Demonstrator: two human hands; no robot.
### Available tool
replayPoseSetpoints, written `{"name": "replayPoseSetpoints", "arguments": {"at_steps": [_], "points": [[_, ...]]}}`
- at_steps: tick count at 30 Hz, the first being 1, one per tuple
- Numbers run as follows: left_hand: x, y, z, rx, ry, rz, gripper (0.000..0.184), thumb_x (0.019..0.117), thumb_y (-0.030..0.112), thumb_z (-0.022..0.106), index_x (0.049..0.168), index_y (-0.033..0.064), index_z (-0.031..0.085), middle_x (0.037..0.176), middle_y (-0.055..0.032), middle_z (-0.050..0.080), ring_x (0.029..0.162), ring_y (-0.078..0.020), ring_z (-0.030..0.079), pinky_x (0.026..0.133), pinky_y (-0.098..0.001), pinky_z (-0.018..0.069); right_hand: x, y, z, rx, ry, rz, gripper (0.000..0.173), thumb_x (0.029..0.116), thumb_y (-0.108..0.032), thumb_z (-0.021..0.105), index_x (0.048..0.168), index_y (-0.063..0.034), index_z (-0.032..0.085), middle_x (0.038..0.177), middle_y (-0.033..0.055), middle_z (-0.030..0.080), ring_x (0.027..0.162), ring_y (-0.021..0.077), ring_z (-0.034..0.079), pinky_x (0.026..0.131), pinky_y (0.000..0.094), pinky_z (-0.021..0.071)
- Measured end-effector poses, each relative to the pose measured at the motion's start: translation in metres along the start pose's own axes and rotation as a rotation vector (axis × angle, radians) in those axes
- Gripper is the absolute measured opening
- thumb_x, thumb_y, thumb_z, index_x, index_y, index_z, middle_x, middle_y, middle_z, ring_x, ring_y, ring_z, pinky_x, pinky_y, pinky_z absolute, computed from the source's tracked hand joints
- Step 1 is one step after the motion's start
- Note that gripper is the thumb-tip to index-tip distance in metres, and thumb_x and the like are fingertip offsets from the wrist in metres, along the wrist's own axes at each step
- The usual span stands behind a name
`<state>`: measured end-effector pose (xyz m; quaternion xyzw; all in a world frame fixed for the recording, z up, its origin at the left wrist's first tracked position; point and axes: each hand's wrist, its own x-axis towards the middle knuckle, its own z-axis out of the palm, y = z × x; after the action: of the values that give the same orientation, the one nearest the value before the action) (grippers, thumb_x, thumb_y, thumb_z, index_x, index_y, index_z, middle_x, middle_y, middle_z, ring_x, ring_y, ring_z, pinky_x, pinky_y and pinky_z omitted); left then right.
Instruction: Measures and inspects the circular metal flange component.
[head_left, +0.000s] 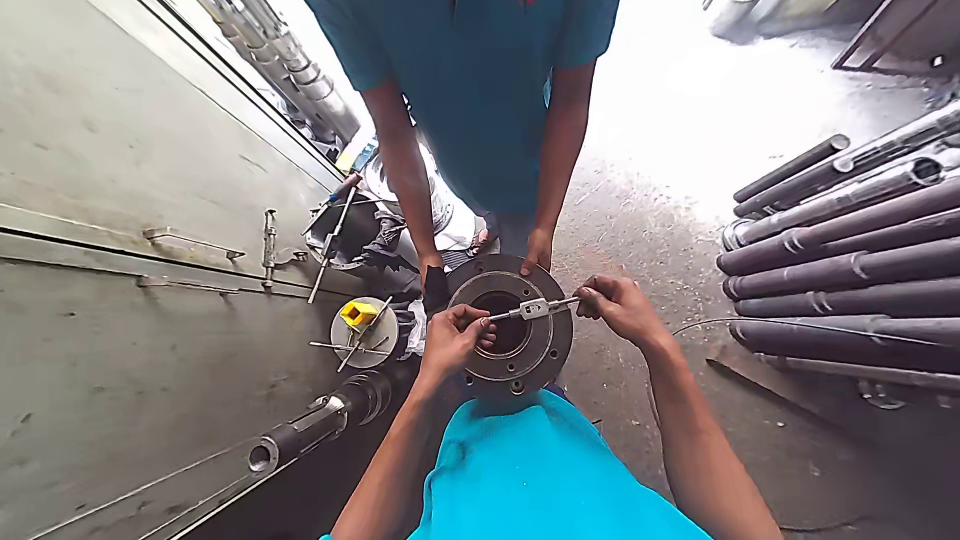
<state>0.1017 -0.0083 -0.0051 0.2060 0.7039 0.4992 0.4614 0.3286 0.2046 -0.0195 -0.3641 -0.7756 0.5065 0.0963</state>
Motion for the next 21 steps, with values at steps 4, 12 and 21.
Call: {"name": "replayPoseSetpoints", "arguments": {"at_steps": [4,12,21], "points": [[0.013,0.011,-0.004,0.064,-0.047,-0.006,0.012,0.0971,0.001,0.067,0.108,-0.0033,0.070,0.089,-0.0119,0.078,0.076,-0.0201,0.078,0.075,-0.0346,0.0672,-0.019,0.010,0.001,0.100,-0.044,0.054,0.022,0.1044,-0.017,0.056,0.093,-0.0057,0.071,0.072,0.0022,0.073,0.062,0.0122,0.069,0.065,0.0329,0.0604],[0.039,0.012,-0.006,0.042,-0.036,0.043,0.014,0.0979,0.003,0.067,0.110,-0.0013,0.071,0.092,-0.0125,0.077,0.077,-0.0219,0.077,0.076,-0.0385,0.0670,-0.036,0.005,0.008,0.073,-0.080,0.072,0.026,0.1053,-0.021,0.052,0.092,-0.0081,0.071,0.070,-0.0013,0.073,0.060,0.0079,0.068,0.064,0.0290,0.0595],[0.057,0.047,0.023,0.048,-0.122,0.077,0.020,0.1035,0.005,0.057,0.122,0.0029,0.064,0.105,-0.0111,0.075,0.082,-0.0178,0.075,0.078,-0.0355,0.0639,-0.054,-0.009,0.025,0.113,-0.302,0.144,0.029,0.1078,-0.018,0.045,0.101,-0.0033,0.069,0.074,-0.0015,0.073,0.061,0.0064,0.069,0.065,0.0267,0.0610]]}}
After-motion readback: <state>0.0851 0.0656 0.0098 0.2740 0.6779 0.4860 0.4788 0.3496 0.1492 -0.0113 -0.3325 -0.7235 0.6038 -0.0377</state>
